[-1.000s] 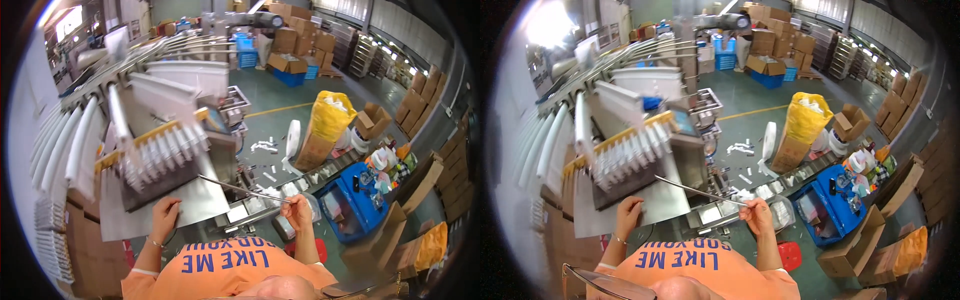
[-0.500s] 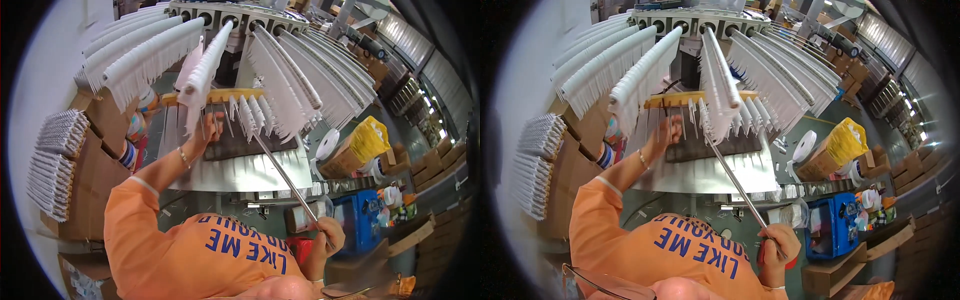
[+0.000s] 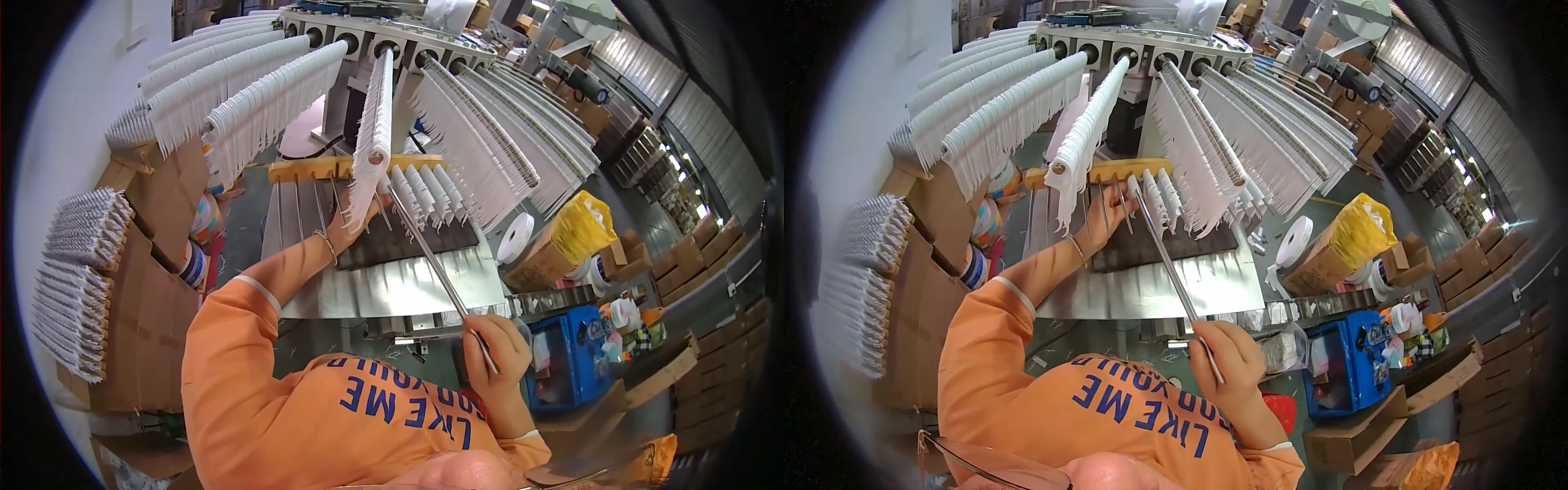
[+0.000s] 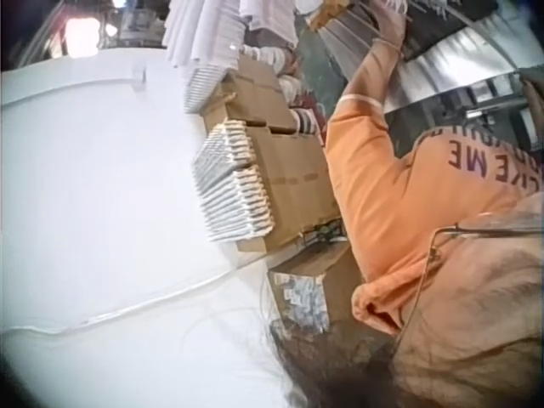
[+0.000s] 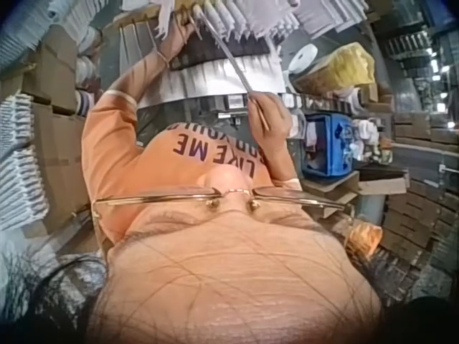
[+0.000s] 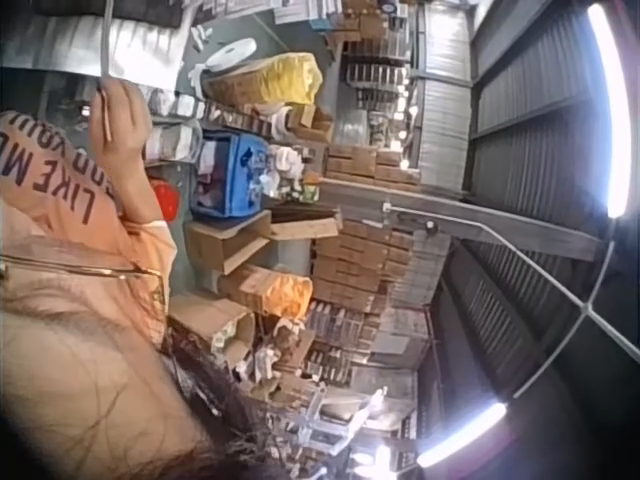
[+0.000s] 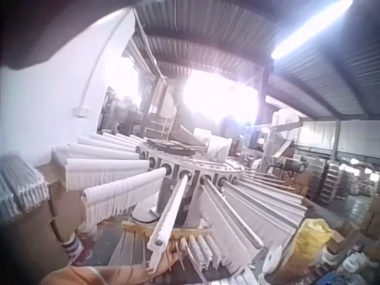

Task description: Loading rectangular white components into a rotating assembly machine and monitoring the process.

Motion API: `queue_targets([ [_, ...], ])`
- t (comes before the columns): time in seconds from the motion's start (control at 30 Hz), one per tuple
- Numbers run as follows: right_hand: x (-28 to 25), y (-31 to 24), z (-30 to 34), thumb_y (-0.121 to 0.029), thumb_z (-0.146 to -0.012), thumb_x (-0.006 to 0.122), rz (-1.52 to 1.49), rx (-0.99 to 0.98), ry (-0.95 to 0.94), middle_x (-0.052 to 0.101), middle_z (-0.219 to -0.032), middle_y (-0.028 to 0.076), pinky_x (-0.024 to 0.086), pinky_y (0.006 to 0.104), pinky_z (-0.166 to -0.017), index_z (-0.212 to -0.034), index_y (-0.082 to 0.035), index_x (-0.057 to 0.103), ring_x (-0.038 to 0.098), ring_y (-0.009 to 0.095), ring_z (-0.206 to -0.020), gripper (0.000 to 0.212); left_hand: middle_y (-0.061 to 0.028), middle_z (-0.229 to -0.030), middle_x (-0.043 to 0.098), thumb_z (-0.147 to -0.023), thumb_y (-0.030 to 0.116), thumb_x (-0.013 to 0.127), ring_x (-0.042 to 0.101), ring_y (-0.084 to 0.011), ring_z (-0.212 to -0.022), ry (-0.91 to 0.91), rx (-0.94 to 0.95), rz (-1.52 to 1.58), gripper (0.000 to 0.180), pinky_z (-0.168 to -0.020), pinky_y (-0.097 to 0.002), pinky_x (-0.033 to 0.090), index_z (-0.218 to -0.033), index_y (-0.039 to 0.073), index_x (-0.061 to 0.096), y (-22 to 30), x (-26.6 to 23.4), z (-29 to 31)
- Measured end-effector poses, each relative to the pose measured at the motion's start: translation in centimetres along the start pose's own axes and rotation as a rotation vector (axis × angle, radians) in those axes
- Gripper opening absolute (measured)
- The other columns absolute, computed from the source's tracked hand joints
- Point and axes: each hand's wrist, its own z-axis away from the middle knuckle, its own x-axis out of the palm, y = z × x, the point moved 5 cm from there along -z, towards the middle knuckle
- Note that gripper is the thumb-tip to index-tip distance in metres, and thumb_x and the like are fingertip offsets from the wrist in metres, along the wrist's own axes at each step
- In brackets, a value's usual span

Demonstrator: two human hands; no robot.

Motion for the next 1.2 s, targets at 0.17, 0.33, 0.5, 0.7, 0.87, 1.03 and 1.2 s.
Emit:
queue_targets([
  [0.17,0.4,0.3,0.8,0.005,-0.07,0.06,0.026,-0.02,-0.015,0.059,-0.073,0.013,0.046,0.0274,-0.057,-0.087,0.002,0.058,0.058,0.022,-0.063,0.018,0.0034,-0.061,0.046,-0.076,0.015,0.064,0.038,-0.0054,-0.054,-0.287,-0.302,-0.313,0.029,-0.05,-0.0236,0.033,-0.101,0.002,0.057,8.5,2.0,5.6],
  [0.33,-2.9,0.4,5.8,0.003,-0.066,0.059,0.031,-0.024,0.003,0.059,-0.074,0.012,0.047,0.0288,-0.054,-0.086,0.003,0.059,0.057,0.025,-0.061,0.02,0.0007,-0.061,0.043,-0.079,0.018,0.06,0.04,-0.007,-0.056,-0.525,-0.168,-0.175,0.037,-0.051,-0.0241,0.035,-0.111,0.003,0.051,10.0,2.6,7.9],
  [0.5,-4.8,-0.9,6.9,0.002,-0.065,0.057,0.033,-0.055,0.081,0.058,-0.07,0.012,0.046,0.0282,-0.05,-0.083,0.001,0.059,0.056,0.023,-0.057,0.018,0.0029,-0.061,0.041,-0.085,0.016,0.049,0.034,-0.0062,-0.046,-0.162,-0.511,0.717,0.023,-0.041,-0.0206,0.027,-0.106,0.008,0.05,-4.4,-1.0,1.8],
  [0.7,-1.6,0.2,3.1,0.003,-0.071,0.054,0.092,-0.045,0.029,0.058,-0.069,0.012,0.045,0.0281,-0.052,-0.083,0.001,0.059,0.056,0.022,-0.057,0.013,0.0022,-0.061,0.045,-0.085,0.016,0.046,0.035,-0.0066,-0.043,-0.098,-0.59,0.498,0.012,-0.04,-0.0202,0.026,-0.092,0.01,0.052,-2.1,2.0,-0.9],
  [0.87,-0.4,1.8,4.2,0.003,-0.072,0.054,0.031,-0.04,0.081,0.058,-0.069,0.013,0.046,0.0281,-0.053,-0.083,0.001,0.059,0.057,0.022,-0.057,0.013,0.0024,-0.06,0.046,-0.084,0.016,0.047,0.034,-0.0064,-0.042,-0.016,-0.607,0.419,0.01,-0.041,-0.02,0.026,-0.088,0.01,0.055,-1.8,2.1,-0.7],
  [1.03,-1.7,1.3,6.2,0.001,-0.071,0.054,0.001,-0.065,0.105,0.058,-0.07,0.012,0.046,0.0277,-0.052,-0.084,0.002,0.059,0.057,0.023,-0.058,0.014,0.0035,-0.06,0.046,-0.085,0.02,0.049,0.034,-0.0056,-0.044,-0.053,-0.567,0.471,0.013,-0.041,-0.0201,0.024,-0.09,0.01,0.055,-2.4,2.0,-0.9],
  [1.2,-3.4,0.3,6.5,0.0,-0.07,0.055,0.011,-0.09,0.129,0.058,-0.07,0.012,0.046,0.0268,-0.051,-0.085,0.003,0.059,0.057,0.024,-0.059,0.015,0.0041,-0.062,0.046,-0.085,0.022,0.048,0.034,-0.0056,-0.045,0.035,-0.63,0.476,0.014,-0.041,-0.0206,0.023,-0.09,0.011,0.056,-2.4,2.4,-1.1],
])
